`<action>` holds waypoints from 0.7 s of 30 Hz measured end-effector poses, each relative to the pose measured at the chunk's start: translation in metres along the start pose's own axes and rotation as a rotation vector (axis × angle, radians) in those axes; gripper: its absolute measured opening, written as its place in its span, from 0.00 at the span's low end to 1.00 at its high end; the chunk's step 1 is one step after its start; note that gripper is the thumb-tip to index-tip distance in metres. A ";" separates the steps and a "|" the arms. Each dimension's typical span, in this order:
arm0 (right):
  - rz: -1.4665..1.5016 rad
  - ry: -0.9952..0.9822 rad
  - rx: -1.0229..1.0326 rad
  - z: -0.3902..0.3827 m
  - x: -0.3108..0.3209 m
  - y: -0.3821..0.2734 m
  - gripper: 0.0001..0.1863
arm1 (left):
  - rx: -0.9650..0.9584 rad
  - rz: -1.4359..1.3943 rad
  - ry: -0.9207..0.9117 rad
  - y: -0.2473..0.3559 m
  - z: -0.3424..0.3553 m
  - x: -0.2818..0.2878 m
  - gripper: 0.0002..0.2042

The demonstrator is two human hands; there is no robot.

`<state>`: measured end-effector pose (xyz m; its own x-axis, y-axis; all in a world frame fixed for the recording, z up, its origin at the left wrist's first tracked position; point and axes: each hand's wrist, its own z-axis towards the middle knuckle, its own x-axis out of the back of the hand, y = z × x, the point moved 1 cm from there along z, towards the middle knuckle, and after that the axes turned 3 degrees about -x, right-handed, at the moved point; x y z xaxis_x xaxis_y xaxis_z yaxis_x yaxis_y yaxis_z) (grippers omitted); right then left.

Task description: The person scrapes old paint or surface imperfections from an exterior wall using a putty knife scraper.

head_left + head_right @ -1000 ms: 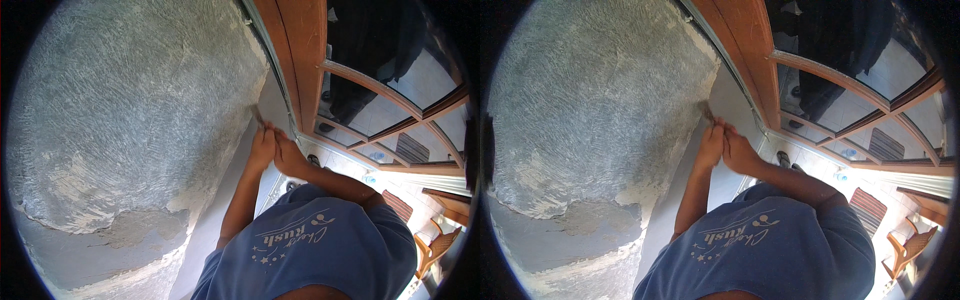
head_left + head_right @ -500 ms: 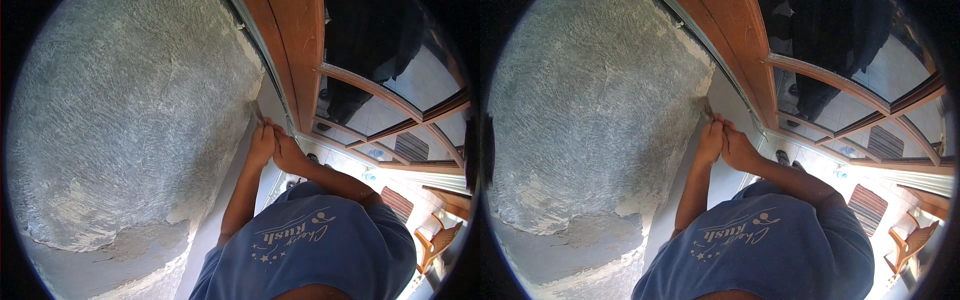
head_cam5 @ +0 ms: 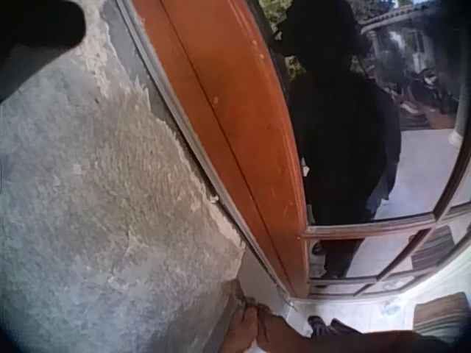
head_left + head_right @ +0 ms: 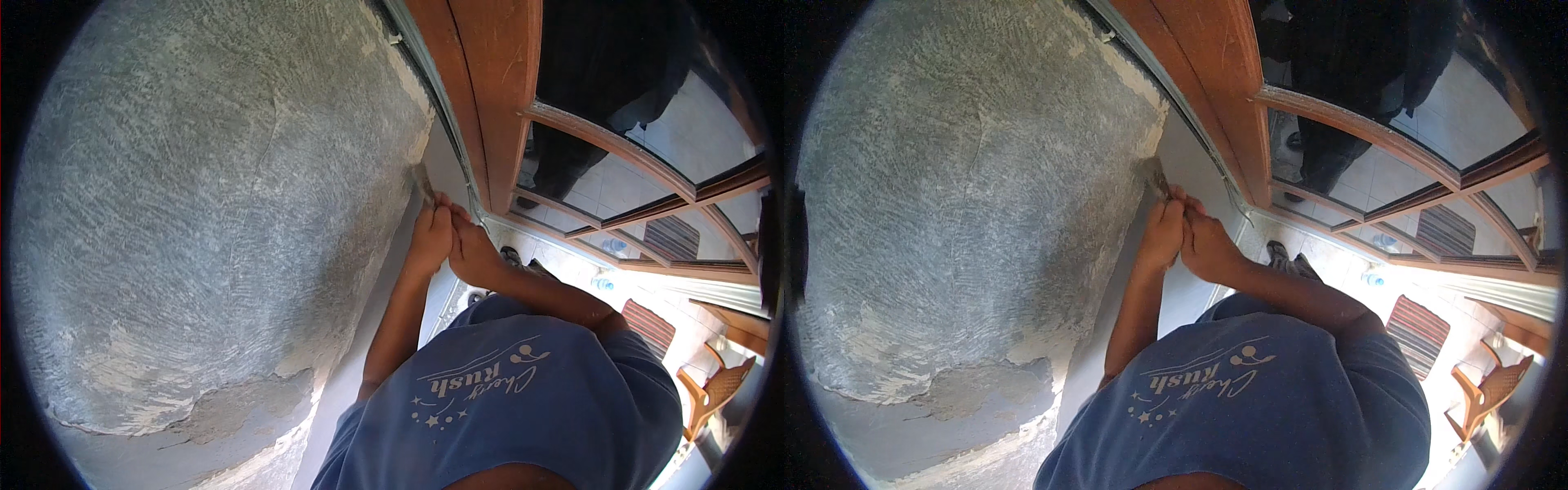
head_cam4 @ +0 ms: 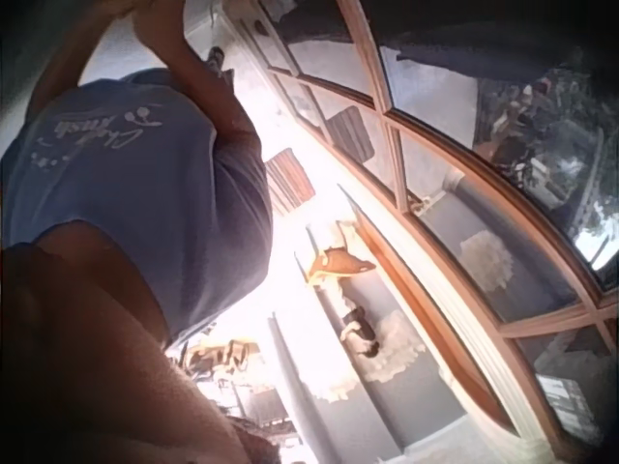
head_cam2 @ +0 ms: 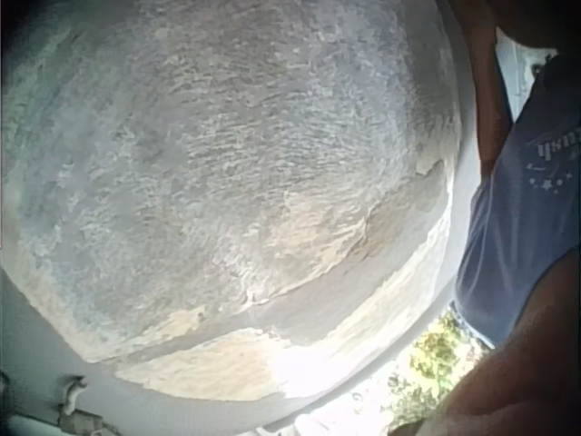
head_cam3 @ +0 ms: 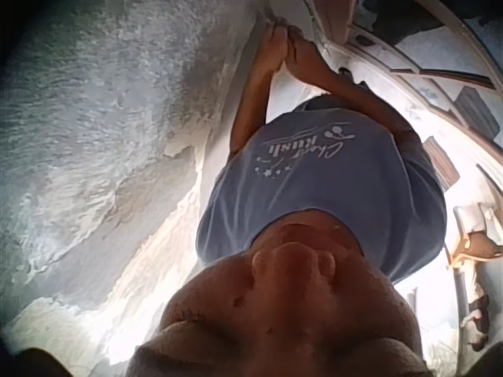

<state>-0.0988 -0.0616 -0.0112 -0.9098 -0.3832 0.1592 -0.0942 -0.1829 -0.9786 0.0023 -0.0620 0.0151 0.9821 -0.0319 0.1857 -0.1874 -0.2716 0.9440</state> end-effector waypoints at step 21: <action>-0.021 -0.094 0.014 -0.025 0.002 0.000 0.12 | -0.173 -0.326 0.120 -0.024 -0.024 -0.016 0.07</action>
<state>-0.1105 -0.0400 -0.0136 -0.8656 -0.4626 0.1918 -0.1064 -0.2043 -0.9731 -0.0089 -0.0318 -0.0041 0.9833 0.1447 -0.1108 0.1236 -0.0826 0.9889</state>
